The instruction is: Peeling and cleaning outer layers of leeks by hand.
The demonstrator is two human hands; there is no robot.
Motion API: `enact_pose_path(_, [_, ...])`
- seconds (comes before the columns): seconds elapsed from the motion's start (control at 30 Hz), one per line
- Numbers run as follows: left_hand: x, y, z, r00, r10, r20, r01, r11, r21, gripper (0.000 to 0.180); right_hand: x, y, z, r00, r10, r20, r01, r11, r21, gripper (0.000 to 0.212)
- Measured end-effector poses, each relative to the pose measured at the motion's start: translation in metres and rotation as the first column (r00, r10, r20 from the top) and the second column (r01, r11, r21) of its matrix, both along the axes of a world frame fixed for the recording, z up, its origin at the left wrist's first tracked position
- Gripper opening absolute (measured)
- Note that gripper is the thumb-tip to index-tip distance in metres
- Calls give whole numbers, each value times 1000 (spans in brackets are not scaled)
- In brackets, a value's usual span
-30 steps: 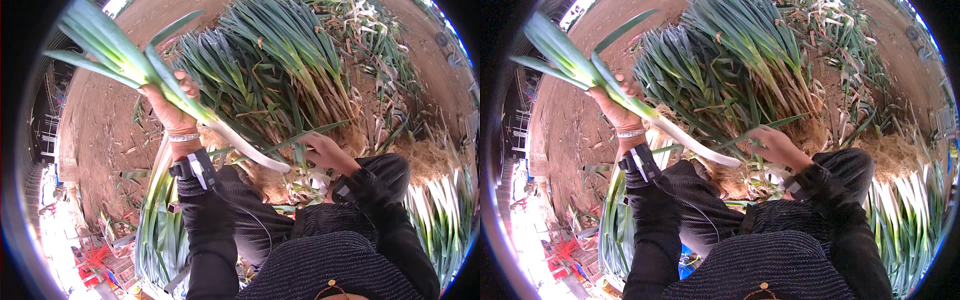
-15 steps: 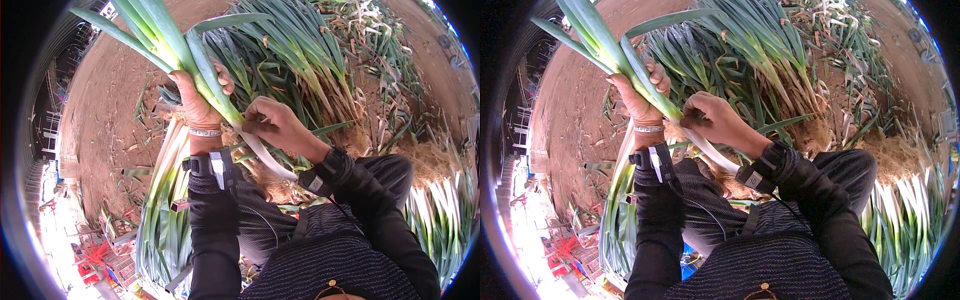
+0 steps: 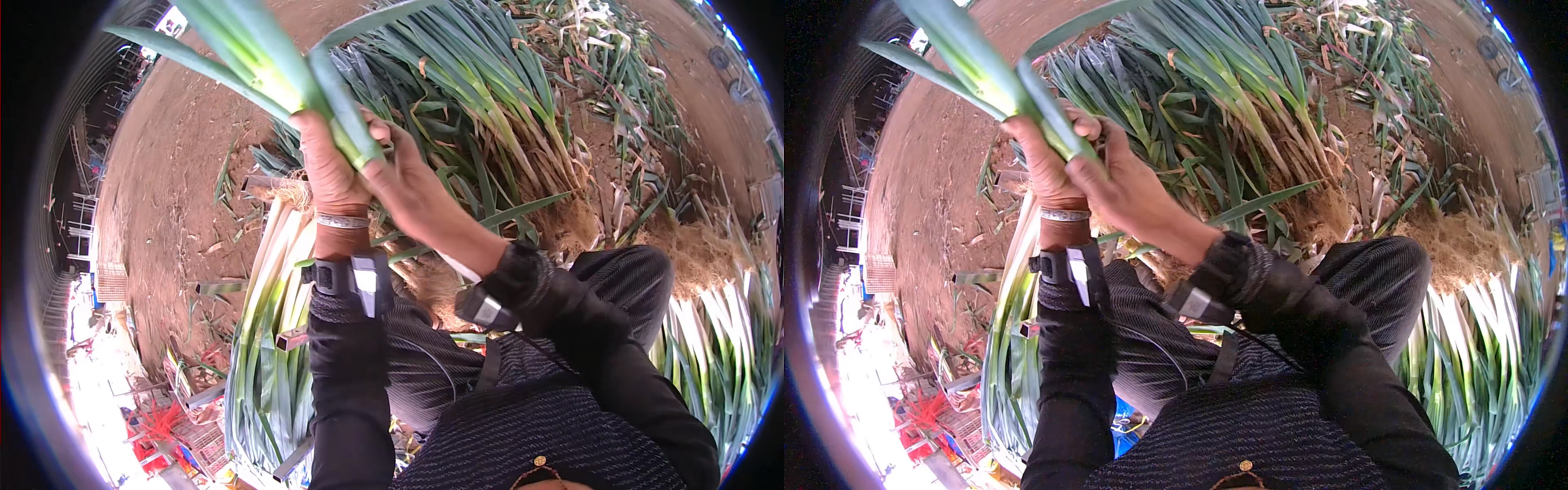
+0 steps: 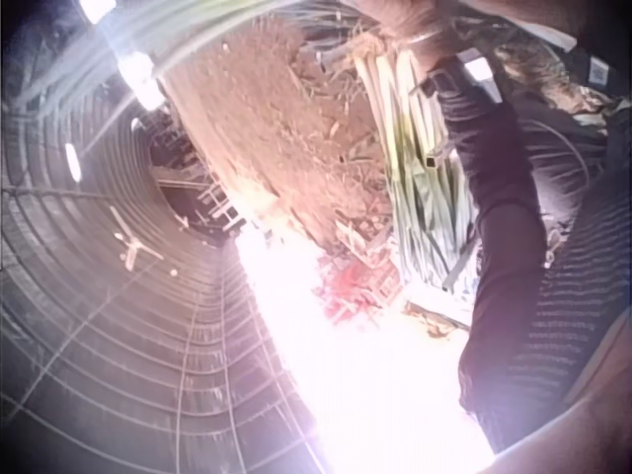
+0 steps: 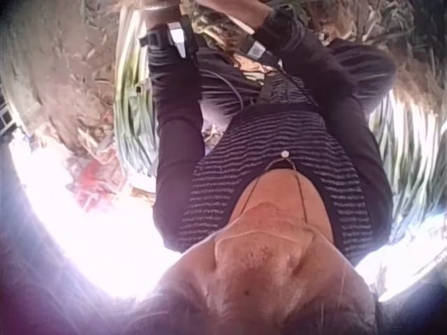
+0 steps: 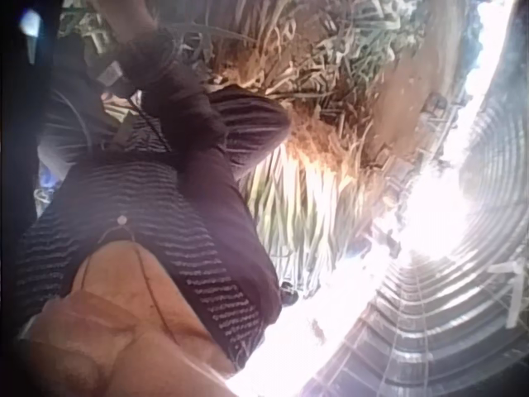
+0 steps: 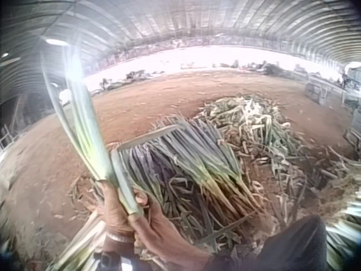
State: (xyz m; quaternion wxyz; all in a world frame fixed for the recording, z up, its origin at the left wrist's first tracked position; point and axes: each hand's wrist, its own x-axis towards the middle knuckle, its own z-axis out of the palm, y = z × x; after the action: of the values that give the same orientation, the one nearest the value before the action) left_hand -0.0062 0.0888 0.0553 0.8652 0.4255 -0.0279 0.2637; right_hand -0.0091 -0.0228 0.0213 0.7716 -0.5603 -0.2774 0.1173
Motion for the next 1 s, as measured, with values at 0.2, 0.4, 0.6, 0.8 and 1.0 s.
enact_pose_path(0.2, [-6, -4, 2, 968, 185, -172, -157, 974, 161, 59, 1, -24, 5, 909, 367, -196, -391, 916, -95, 45])
enact_pose_path(0.4, [-3, 21, 2, 1000, 5, 19, -2, 985, -175, 55, -34, -66, -43, 876, 395, -278, -458, 861, -220, 31])
enact_pose_path(0.6, [-23, 88, 10, 829, -182, 529, 325, 926, -192, 54, -55, -184, -126, 748, 663, -41, -372, 368, -852, 26])
enact_pose_path(0.8, [-30, 101, 11, 671, -292, 681, 514, 846, -143, 61, -27, -238, -139, 703, 629, -331, -192, -280, -940, 31])
enact_pose_path(1.0, [-31, 102, 4, 755, -209, 622, 448, 857, -256, 58, 12, -195, -92, 917, 394, 60, -174, 531, -829, 36])
